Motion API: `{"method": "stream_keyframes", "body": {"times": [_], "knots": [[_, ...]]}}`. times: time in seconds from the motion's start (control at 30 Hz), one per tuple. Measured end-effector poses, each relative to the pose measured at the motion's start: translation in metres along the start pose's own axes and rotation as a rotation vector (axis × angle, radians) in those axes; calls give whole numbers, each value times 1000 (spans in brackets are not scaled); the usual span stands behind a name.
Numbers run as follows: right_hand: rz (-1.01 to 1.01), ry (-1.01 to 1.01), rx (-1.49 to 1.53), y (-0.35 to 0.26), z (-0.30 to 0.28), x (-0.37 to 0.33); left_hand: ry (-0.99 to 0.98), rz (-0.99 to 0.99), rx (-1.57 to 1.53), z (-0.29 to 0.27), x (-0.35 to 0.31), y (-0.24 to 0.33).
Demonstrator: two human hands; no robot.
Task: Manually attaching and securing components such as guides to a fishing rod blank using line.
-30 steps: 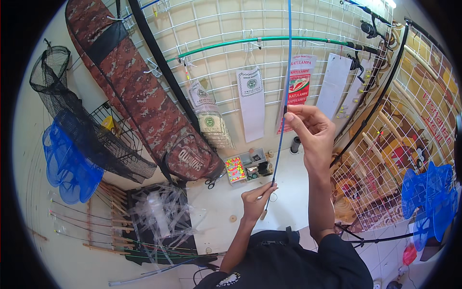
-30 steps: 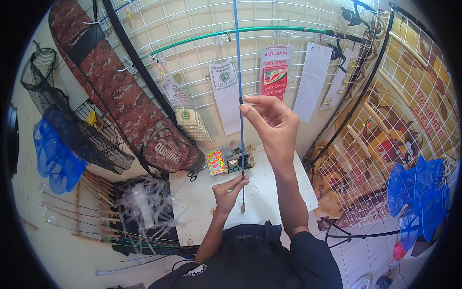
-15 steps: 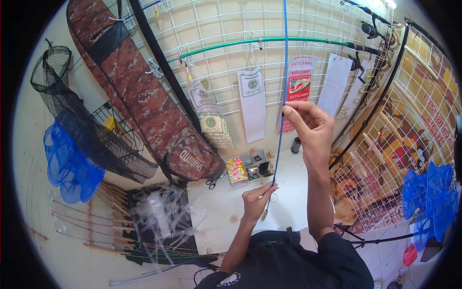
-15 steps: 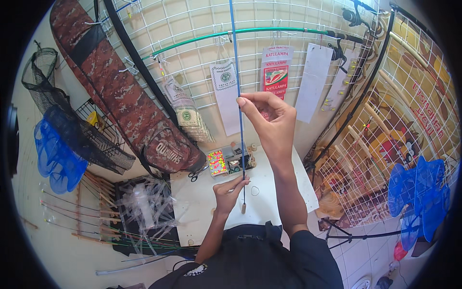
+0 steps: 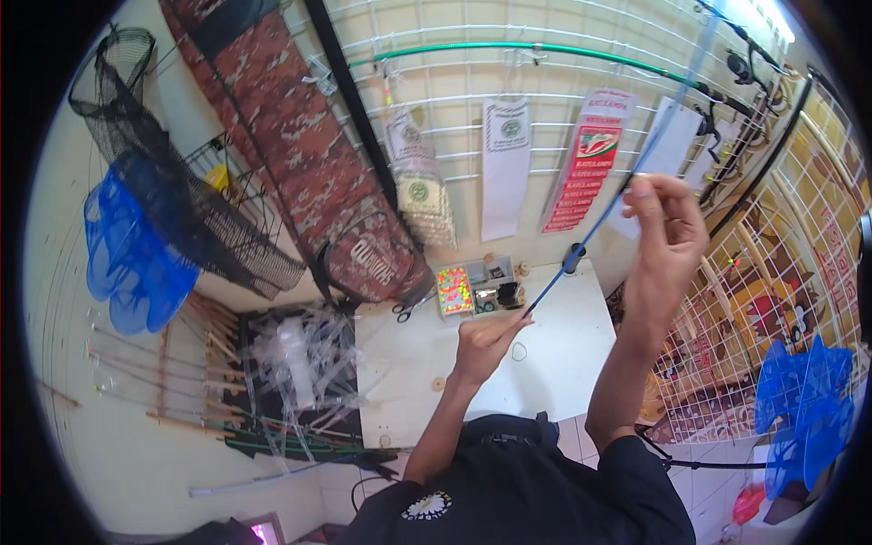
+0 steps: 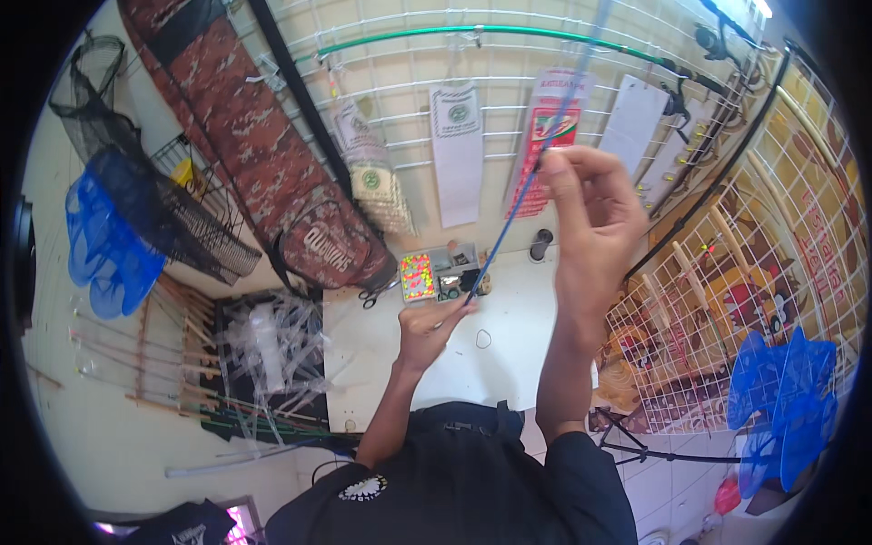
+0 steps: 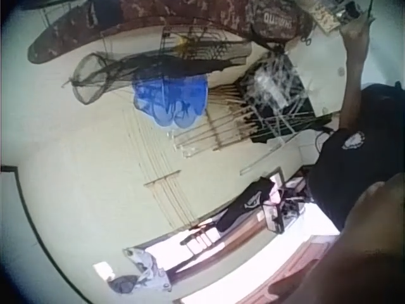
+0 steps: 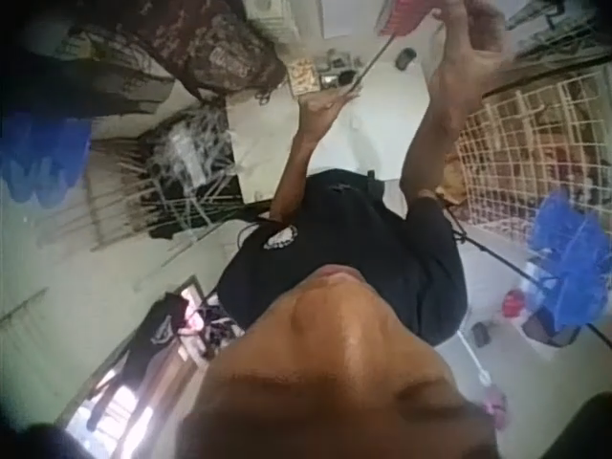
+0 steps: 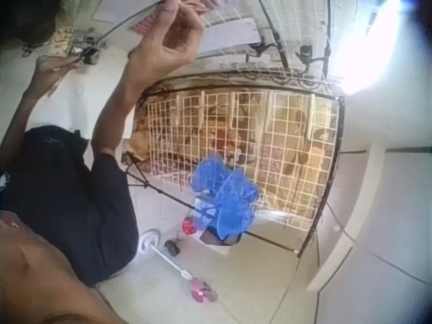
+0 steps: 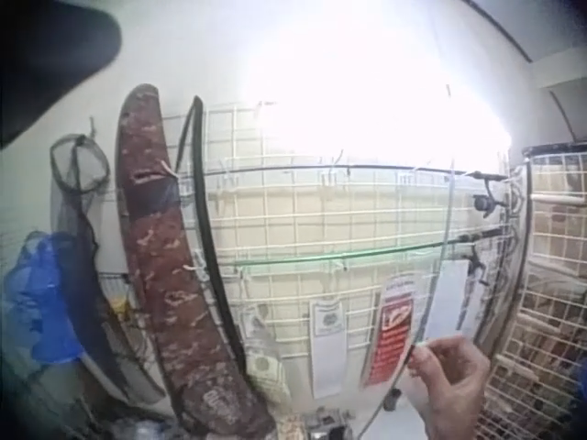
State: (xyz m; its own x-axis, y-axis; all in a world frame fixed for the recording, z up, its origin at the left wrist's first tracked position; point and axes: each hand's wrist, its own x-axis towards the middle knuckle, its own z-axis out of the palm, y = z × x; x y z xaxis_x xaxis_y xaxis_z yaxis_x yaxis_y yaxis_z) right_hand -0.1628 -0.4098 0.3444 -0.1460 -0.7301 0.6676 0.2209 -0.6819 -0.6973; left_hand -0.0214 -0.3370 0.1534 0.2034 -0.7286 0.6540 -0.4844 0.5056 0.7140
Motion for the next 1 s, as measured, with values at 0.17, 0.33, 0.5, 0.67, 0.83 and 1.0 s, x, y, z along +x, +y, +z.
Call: {"method": "stream_keyframes", "body": {"times": [0.17,0.33,0.5,0.67,0.83,1.0], "knots": [[-7,47,-16,-5,-11,-2,-47,150,233,-29,11,0],[47,30,35,2,-16,-22,-9,182,419,-57,0,-8],[210,22,115,36,-6,-59,-26,67,528,-80,-28,-20],[373,-92,364,63,-9,-94,-68,-10,605,-87,-61,-41],[321,-74,358,64,-11,-105,-17,3,564,-79,-67,-46],[266,-2,304,66,-22,-106,-30,-21,418,-72,-67,-49]]}}
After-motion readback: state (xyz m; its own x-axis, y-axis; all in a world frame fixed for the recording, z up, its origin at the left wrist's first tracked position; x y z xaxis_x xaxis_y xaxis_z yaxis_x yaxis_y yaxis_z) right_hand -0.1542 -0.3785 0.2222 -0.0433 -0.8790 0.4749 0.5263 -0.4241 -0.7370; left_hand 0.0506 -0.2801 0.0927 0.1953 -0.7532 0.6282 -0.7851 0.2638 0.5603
